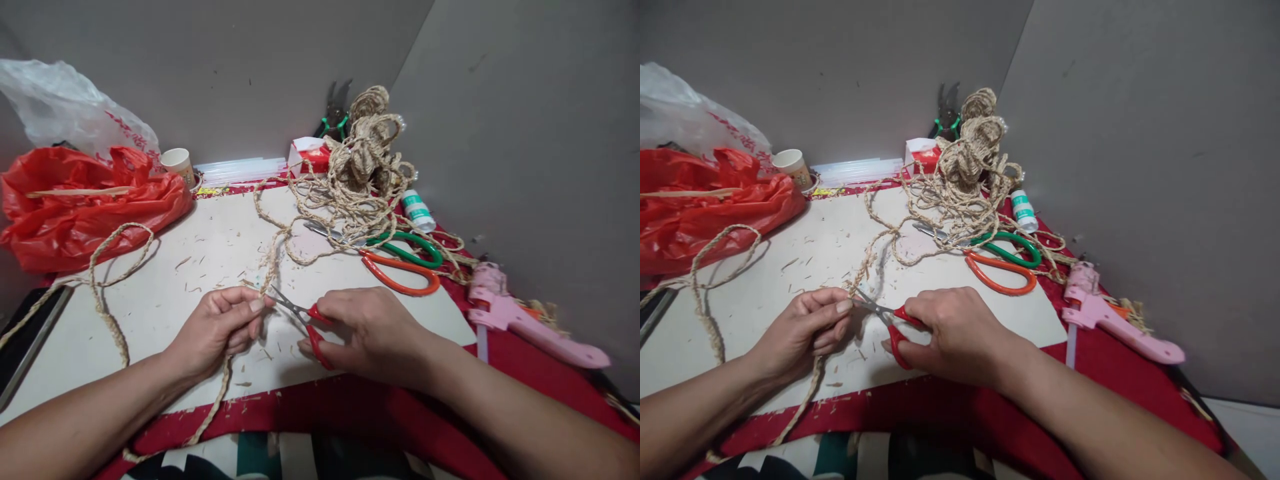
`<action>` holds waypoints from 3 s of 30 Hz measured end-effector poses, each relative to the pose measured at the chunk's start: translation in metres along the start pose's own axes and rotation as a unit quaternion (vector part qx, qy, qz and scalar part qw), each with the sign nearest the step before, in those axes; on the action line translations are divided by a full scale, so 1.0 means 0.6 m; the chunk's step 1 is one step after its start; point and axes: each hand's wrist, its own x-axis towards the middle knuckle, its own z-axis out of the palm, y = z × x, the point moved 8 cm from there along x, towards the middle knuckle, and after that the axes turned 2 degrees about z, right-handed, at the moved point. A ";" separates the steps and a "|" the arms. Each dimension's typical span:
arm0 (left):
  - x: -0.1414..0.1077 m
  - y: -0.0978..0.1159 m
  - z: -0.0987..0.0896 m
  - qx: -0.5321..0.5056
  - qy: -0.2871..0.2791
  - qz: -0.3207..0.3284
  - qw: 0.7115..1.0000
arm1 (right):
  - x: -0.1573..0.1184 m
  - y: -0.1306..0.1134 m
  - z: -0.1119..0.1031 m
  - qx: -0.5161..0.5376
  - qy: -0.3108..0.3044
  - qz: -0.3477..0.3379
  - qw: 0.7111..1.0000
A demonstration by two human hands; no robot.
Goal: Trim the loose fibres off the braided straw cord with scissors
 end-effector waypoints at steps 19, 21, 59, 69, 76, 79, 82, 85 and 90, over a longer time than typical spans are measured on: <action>0.001 -0.007 0.001 0.013 -0.029 -0.021 0.999 | 0.003 0.008 0.002 -0.130 0.000 -0.006 0.992; 0.001 -0.008 0.001 0.012 -0.030 -0.022 0.999 | 0.002 0.005 0.007 -0.131 -0.014 -0.010 0.991; -0.007 -0.007 -0.005 0.089 0.039 -0.027 0.995 | -0.009 0.000 0.006 -0.093 -0.089 -0.029 0.991; 0.002 -0.003 -0.005 0.018 -0.005 -0.007 1.000 | -0.001 0.007 -0.006 -0.055 -0.054 0.002 0.997; 0.002 0.000 0.000 0.003 -0.016 0.004 1.000 | -0.001 0.008 -0.001 -0.093 -0.061 0.003 0.994; 0.002 0.001 0.001 0.001 -0.020 0.009 1.000 | 0.000 0.008 0.001 -0.095 -0.056 0.004 0.994; 0.002 0.001 0.003 0.011 -0.025 0.007 1.000 | -0.001 0.005 0.003 -0.091 -0.043 -0.006 0.995; 0.002 0.001 0.004 0.027 -0.026 0.006 0.999 | -0.002 0.003 0.002 -0.097 -0.024 -0.014 0.995; 0.003 0.000 0.003 0.035 -0.021 0.001 0.999 | -0.001 0.006 0.001 -0.106 -0.024 -0.005 0.994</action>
